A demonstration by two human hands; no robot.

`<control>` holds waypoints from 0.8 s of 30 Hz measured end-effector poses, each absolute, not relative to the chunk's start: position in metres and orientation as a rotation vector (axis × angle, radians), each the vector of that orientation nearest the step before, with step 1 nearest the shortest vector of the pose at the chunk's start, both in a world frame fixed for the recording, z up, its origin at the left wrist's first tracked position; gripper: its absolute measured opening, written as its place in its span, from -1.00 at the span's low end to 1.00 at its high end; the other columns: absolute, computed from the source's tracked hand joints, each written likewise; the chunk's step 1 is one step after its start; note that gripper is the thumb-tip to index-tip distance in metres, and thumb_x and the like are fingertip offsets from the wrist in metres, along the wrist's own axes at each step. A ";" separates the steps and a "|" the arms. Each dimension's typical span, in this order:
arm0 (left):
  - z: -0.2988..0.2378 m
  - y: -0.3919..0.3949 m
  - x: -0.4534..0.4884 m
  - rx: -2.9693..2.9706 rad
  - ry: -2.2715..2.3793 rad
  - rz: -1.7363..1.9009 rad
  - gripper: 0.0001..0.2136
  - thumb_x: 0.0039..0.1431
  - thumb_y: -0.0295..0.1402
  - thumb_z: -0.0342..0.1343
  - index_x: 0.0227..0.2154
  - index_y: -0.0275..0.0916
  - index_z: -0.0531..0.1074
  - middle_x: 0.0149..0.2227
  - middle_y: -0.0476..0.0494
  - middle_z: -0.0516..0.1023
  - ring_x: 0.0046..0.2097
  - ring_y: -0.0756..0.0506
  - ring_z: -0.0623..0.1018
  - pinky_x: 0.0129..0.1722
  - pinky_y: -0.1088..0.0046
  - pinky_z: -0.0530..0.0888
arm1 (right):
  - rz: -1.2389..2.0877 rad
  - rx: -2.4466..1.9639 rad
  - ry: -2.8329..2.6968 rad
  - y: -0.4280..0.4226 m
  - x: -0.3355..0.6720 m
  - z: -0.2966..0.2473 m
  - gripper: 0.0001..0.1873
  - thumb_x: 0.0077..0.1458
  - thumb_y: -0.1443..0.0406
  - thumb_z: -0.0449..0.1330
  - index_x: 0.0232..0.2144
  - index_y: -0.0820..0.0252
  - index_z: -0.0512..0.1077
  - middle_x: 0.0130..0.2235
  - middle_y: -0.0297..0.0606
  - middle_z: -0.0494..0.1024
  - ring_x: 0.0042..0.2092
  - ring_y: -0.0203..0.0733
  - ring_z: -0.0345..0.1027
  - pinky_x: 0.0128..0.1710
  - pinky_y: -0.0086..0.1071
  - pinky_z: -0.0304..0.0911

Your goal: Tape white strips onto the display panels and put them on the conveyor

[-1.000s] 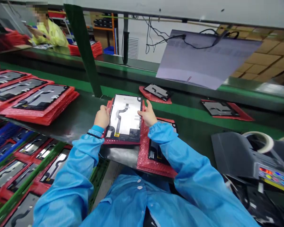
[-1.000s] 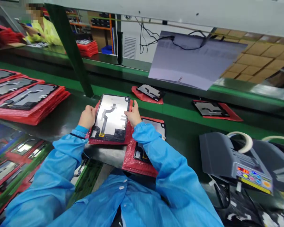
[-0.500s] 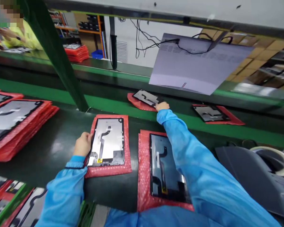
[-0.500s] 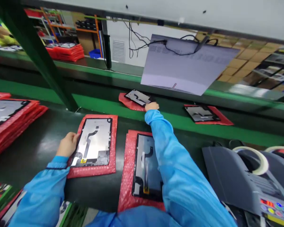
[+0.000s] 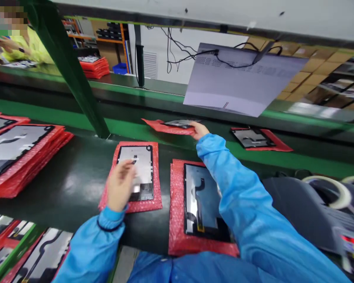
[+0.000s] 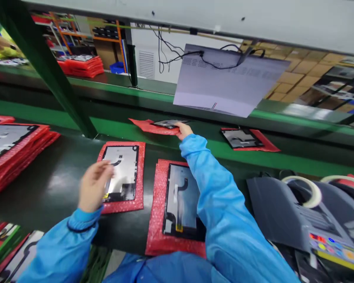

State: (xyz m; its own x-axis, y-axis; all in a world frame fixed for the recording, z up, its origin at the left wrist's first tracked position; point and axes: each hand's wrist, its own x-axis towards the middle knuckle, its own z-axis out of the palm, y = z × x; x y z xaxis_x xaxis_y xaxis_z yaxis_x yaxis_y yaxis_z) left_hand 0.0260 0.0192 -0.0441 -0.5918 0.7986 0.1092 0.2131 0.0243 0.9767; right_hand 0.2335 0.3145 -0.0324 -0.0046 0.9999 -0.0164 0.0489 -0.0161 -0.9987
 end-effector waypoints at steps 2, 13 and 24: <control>-0.036 0.031 0.072 0.798 1.308 1.402 -0.50 -0.09 0.00 0.22 -0.14 -0.21 0.35 -0.14 -0.27 0.52 -0.21 -0.16 0.56 -0.14 0.23 0.50 | 1.308 -1.175 -1.040 0.254 0.242 -0.027 -0.95 -0.07 0.44 0.14 -0.50 0.22 0.36 -0.44 -0.27 0.55 -0.28 -0.20 0.47 -0.22 -0.30 0.44; -0.069 0.033 0.184 0.457 0.949 1.445 -0.49 -0.60 -0.44 0.41 -0.37 -0.31 0.47 -0.41 -0.10 0.61 -0.20 -0.27 0.59 -0.05 0.08 0.48 | 1.438 -1.355 -1.031 0.014 0.388 -0.037 -0.47 -0.21 -0.15 0.26 -0.44 0.19 0.43 -0.63 -0.35 0.42 -0.65 -0.32 0.26 -0.67 -0.44 0.19; -0.084 0.034 0.179 0.976 1.231 1.155 -0.57 -0.44 -0.29 0.43 -0.40 -0.34 0.50 -0.29 -0.22 0.62 -0.13 -0.26 0.57 0.01 0.15 0.42 | 1.120 -1.414 -0.945 -0.016 0.448 -0.043 -0.64 -0.35 0.03 0.36 -0.55 0.09 0.37 -0.55 -0.33 0.51 -0.44 -0.11 0.43 -0.52 -0.32 0.33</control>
